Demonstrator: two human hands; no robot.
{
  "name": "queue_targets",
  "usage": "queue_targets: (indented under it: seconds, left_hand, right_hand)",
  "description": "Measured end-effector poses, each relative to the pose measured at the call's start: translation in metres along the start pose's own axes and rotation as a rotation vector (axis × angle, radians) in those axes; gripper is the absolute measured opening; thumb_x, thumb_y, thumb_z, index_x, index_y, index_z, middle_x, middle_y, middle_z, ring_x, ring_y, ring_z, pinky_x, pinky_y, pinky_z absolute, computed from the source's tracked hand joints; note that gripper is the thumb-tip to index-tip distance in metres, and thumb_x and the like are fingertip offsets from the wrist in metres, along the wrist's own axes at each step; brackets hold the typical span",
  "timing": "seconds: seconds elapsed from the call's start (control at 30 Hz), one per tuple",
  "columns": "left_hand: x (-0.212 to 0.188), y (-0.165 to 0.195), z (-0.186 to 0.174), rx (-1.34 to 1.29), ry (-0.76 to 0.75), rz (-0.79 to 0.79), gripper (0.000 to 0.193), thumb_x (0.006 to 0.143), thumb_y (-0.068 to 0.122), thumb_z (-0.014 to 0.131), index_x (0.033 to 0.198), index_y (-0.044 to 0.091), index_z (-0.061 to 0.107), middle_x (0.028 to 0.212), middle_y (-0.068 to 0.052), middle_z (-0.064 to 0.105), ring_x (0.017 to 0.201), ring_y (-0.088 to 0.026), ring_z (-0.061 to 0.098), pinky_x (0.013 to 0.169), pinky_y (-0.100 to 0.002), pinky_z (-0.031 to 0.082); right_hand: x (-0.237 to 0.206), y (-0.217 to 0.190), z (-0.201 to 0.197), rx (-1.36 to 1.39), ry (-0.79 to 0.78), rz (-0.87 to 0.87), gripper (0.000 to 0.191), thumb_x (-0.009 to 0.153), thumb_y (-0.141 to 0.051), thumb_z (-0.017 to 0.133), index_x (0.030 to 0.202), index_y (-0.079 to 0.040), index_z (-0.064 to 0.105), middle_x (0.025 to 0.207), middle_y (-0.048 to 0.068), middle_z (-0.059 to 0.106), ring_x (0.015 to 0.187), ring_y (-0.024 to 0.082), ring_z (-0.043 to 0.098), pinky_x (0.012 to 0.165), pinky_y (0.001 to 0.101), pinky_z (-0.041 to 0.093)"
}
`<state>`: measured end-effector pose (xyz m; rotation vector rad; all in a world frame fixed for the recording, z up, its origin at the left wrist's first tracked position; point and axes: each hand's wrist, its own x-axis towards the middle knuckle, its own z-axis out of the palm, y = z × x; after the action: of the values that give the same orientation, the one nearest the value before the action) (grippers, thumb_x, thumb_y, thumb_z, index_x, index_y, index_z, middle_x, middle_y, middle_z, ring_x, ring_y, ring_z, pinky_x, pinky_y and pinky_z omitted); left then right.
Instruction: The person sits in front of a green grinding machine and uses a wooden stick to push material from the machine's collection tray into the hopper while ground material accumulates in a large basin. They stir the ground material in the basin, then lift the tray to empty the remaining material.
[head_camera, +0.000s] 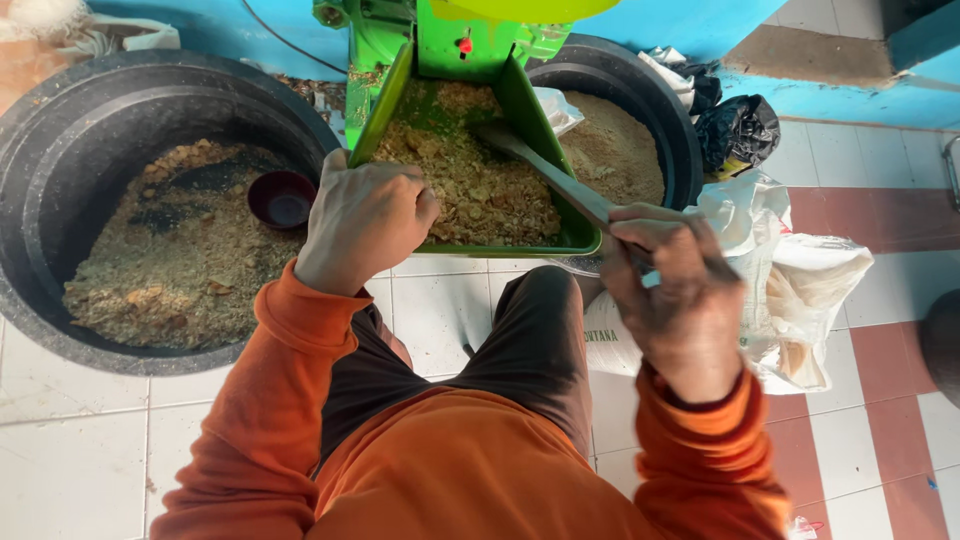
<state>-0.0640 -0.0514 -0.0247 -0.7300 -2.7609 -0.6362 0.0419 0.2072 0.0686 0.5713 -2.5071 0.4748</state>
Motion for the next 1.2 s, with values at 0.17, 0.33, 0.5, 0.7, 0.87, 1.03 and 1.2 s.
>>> queue_targets:
  seconds: [0.17, 0.33, 0.5, 0.7, 0.87, 1.03, 1.2]
  left_hand:
    - [0.0, -0.002, 0.001, -0.015, 0.029, 0.031, 0.031, 0.093, 0.024, 0.065, 0.067, 0.009, 0.069, 0.064, -0.006, 0.065, 0.056, -0.029, 0.059, 0.08, -0.046, 0.041]
    - [0.0, -0.001, 0.001, 0.032, -0.064, -0.02, 0.034, 0.095, 0.026, 0.064, 0.067, 0.009, 0.069, 0.062, -0.007, 0.065, 0.055, -0.029, 0.059, 0.081, -0.045, 0.041]
    - [0.0, -0.002, 0.001, 0.009, 0.016, 0.021, 0.029, 0.092, 0.025, 0.065, 0.068, 0.009, 0.07, 0.064, -0.006, 0.066, 0.057, -0.028, 0.06, 0.08, -0.046, 0.041]
    - [-0.001, -0.003, 0.002, 0.0, 0.043, 0.055, 0.03, 0.093, 0.024, 0.064, 0.067, 0.009, 0.069, 0.067, -0.004, 0.067, 0.06, -0.029, 0.061, 0.079, -0.047, 0.041]
    - [-0.001, -0.001, 0.001, 0.011, 0.056, 0.032, 0.03, 0.096, 0.023, 0.063, 0.07, 0.009, 0.069, 0.07, -0.006, 0.066, 0.062, -0.029, 0.062, 0.084, -0.048, 0.042]
    - [-0.01, 0.002, 0.001, 0.04, 0.2, 0.072, 0.036, 0.099, 0.02, 0.063, 0.065, 0.009, 0.066, 0.07, -0.008, 0.067, 0.065, -0.028, 0.063, 0.094, -0.049, 0.043]
    - [-0.02, 0.002, 0.003, 0.086, 0.225, 0.079, 0.043, 0.103, 0.02, 0.062, 0.061, 0.009, 0.068, 0.07, -0.009, 0.069, 0.063, -0.026, 0.064, 0.097, -0.05, 0.043]
  right_hand:
    - [0.001, 0.01, 0.049, -0.007, 0.04, 0.036, 0.017, 0.093, 0.002, 0.073, 0.108, 0.001, 0.065, 0.117, 0.015, 0.073, 0.105, 0.032, 0.072, 0.096, 0.041, 0.058]
    - [0.006, 0.037, 0.099, 0.079, 0.009, 0.051, 0.013, 0.096, -0.001, 0.074, 0.107, 0.001, 0.067, 0.119, 0.016, 0.074, 0.104, 0.031, 0.073, 0.095, 0.0396, 0.058]
    - [0.01, 0.016, 0.061, 0.036, 0.085, 0.074, 0.016, 0.095, 0.0, 0.074, 0.111, -0.001, 0.069, 0.118, 0.014, 0.075, 0.103, 0.031, 0.073, 0.089, 0.0381, 0.059]
    - [0.009, -0.019, 0.012, 0.043, 0.073, 0.025, 0.017, 0.099, 0.002, 0.073, 0.112, -0.004, 0.064, 0.121, 0.012, 0.073, 0.109, 0.029, 0.073, 0.094, 0.037, 0.061]
    - [0.023, -0.004, 0.04, 0.026, 0.056, -0.02, 0.019, 0.099, 0.002, 0.075, 0.115, -0.003, 0.065, 0.113, 0.012, 0.072, 0.096, 0.027, 0.072, 0.085, 0.0387, 0.06]
    - [0.019, -0.002, -0.011, 0.3, 0.044, 0.111, 0.019, 0.107, 0.003, 0.066, 0.123, -0.003, 0.057, 0.115, 0.011, 0.071, 0.089, 0.014, 0.072, 0.067, 0.0263, 0.06]
    - [0.02, -0.024, -0.041, 0.275, -0.038, 0.041, 0.021, 0.1, 0.002, 0.071, 0.114, -0.002, 0.056, 0.111, 0.013, 0.072, 0.09, 0.017, 0.074, 0.073, 0.0307, 0.06]
